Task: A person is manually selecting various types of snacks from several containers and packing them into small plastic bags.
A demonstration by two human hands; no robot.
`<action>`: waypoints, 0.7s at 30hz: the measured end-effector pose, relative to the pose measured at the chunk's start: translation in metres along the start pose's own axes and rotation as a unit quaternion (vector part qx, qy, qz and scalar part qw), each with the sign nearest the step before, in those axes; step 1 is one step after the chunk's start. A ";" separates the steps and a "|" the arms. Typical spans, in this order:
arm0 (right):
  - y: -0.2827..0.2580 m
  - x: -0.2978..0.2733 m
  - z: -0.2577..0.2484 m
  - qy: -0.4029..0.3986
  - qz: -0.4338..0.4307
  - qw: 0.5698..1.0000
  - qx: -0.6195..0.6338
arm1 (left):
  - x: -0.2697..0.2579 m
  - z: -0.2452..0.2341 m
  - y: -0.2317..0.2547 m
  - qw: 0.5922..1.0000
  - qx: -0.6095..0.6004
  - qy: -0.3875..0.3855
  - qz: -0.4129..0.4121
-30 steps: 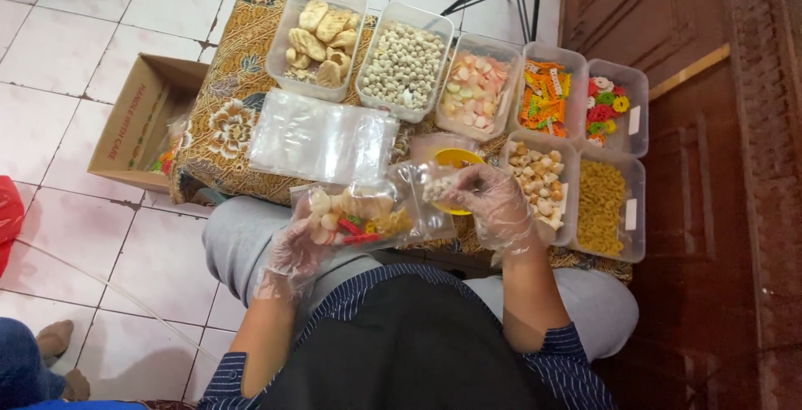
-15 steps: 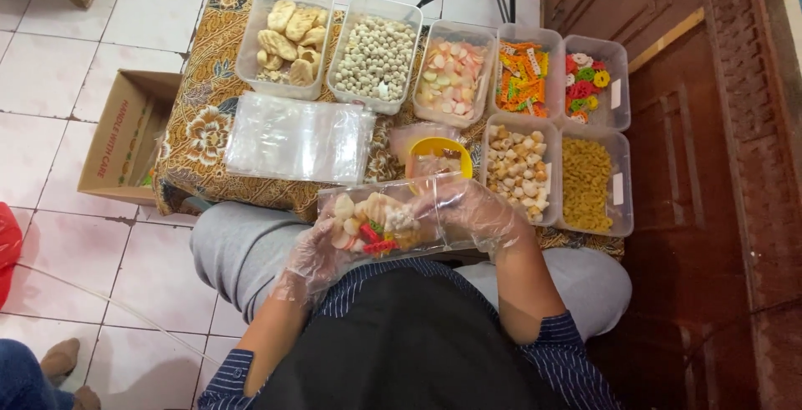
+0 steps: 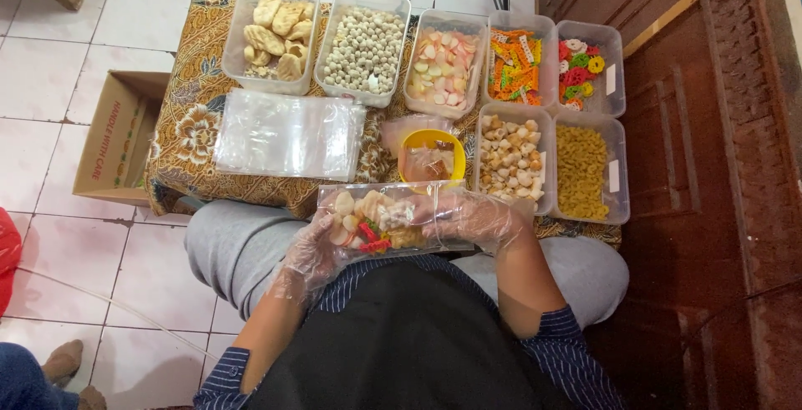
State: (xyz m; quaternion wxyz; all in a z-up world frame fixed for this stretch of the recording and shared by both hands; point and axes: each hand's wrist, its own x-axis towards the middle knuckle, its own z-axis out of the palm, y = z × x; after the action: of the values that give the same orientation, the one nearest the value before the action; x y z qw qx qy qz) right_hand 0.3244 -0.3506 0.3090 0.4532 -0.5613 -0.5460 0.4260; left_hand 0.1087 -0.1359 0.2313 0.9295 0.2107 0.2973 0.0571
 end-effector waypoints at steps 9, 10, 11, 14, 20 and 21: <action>-0.048 0.003 0.004 -0.007 0.012 0.999 0.045 | 0.001 -0.015 0.001 0.997 -0.048 -0.042 -0.036; -0.050 -0.001 0.005 0.042 0.061 0.997 0.032 | 0.009 -0.029 -0.005 0.997 -0.063 -0.029 -0.027; -0.052 -0.005 0.005 0.092 0.109 0.990 0.018 | 0.017 -0.043 -0.010 0.997 -0.079 -0.016 -0.017; -0.041 -0.010 -0.013 0.146 -0.135 0.977 0.080 | 0.039 -0.084 -0.007 0.996 -0.090 0.020 0.017; -0.014 -0.031 -0.020 0.396 -0.051 0.913 -0.086 | 0.007 -0.078 0.025 0.960 -0.210 0.151 0.107; -0.010 -0.026 -0.019 0.398 -0.049 0.912 -0.087 | 0.005 -0.086 0.028 0.960 -0.209 0.151 0.105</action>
State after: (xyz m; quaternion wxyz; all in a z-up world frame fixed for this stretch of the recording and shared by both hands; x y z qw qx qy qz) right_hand 0.3395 -0.3775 0.3225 0.6027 -0.6941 -0.3819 0.0959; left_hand 0.0638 -0.0783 0.1773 0.8858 0.0303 0.3921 0.2464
